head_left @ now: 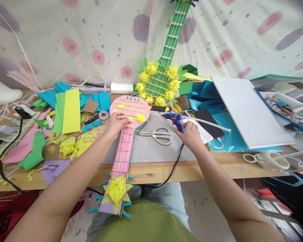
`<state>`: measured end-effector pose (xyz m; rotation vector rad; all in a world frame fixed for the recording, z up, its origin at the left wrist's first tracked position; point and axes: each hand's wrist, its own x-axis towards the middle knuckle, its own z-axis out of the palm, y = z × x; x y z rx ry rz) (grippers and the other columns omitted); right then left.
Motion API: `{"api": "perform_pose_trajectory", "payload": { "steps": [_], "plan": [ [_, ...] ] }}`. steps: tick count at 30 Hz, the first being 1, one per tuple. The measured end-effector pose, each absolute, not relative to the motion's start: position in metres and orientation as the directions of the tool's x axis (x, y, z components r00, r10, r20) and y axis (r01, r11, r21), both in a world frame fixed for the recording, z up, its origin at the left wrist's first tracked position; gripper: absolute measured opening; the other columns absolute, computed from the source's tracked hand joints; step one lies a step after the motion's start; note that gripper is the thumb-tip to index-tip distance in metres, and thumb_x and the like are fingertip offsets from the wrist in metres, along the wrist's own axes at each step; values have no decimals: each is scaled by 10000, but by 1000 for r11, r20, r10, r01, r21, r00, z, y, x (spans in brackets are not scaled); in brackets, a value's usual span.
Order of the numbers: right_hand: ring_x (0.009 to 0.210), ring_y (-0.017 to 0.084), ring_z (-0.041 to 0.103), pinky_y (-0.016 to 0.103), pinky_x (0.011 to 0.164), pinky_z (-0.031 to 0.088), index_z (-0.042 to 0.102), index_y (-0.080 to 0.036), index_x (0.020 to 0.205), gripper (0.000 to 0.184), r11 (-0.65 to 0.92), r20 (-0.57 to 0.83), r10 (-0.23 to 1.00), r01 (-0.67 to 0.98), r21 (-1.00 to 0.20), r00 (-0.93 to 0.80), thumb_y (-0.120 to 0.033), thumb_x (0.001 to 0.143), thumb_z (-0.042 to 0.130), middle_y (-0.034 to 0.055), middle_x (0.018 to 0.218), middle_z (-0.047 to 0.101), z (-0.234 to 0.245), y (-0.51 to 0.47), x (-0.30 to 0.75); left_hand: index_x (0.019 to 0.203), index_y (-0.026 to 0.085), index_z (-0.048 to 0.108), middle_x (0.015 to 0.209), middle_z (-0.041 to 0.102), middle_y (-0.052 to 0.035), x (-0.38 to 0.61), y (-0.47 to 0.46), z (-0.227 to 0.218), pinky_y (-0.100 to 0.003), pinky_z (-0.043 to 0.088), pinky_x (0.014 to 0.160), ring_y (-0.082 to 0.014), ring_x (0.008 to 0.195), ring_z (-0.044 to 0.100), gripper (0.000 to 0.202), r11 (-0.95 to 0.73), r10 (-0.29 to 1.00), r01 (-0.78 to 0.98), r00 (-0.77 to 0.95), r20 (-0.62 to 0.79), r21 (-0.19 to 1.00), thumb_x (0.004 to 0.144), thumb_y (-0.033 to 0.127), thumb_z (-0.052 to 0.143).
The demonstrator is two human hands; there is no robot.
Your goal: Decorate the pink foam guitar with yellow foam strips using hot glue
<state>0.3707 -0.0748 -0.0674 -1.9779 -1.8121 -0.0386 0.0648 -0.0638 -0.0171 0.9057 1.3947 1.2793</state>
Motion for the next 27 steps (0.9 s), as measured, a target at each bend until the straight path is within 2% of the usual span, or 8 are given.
{"api": "perform_pose_trajectory", "payload": {
  "steps": [2, 4, 7, 9, 17, 23, 27],
  "plan": [
    [836, 262, 546, 369, 725, 402, 459, -208, 777, 269, 35, 280, 958, 942, -335, 63, -448, 747, 576, 101, 824, 586, -60, -83, 361, 838, 178, 491, 704, 610, -11, 67, -63, -17, -238, 478, 509, -157, 633, 630, 388, 170, 950, -26, -262, -171, 985, 539, 147, 737],
    [750, 210, 540, 319, 658, 385, 452, -218, 745, 229, 142, 255, 966, 897, -418, -34, -420, 765, 556, 53, 771, 581, -53, -84, 344, 825, 179, 497, 678, 581, 5, 71, -63, -16, -230, 466, 488, -138, 602, 594, 384, 166, 940, -4, -300, -160, 986, 524, 121, 728],
    [672, 162, 522, 279, 605, 362, 467, -213, 716, 179, 256, 254, 958, 797, -547, -133, -360, 758, 559, 21, 721, 582, -45, -76, 315, 830, 183, 472, 672, 572, 14, 77, -64, -13, -258, 495, 510, -138, 605, 582, 403, 145, 948, -34, -280, -149, 989, 522, 98, 718],
    [659, 148, 518, 268, 603, 362, 493, -208, 732, 119, 304, 279, 946, 747, -591, -164, -308, 754, 553, 16, 722, 590, -42, -66, 297, 833, 185, 452, 680, 578, 11, 79, -65, -12, -273, 506, 530, -143, 617, 589, 410, 134, 957, -28, -258, -136, 991, 532, 88, 714],
    [686, 146, 522, 265, 630, 381, 522, -207, 757, 26, 454, 381, 886, 659, -600, -264, -229, 769, 515, 21, 760, 601, -45, -46, 267, 827, 198, 403, 691, 582, 6, 79, -57, -21, -310, 504, 536, -144, 541, 587, 437, 166, 954, 57, -262, -146, 984, 543, 72, 711],
    [684, 144, 518, 270, 651, 402, 526, -208, 749, 38, 432, 386, 896, 643, -633, -222, -236, 772, 513, 24, 763, 598, -47, -48, 274, 799, 203, 392, 841, 633, -29, 88, -51, -23, -210, 442, 446, -108, 555, 567, 421, 120, 964, 89, -248, -95, 989, 525, 26, 658],
    [677, 138, 520, 269, 664, 413, 529, -202, 742, 33, 380, 376, 915, 615, -691, -143, -229, 758, 518, 23, 752, 597, -50, -47, 285, 805, 202, 413, 793, 583, -8, 87, -48, -27, -231, 480, 465, -118, 585, 566, 460, 159, 947, 120, -301, -117, 980, 482, 4, 673]
  ]
}}
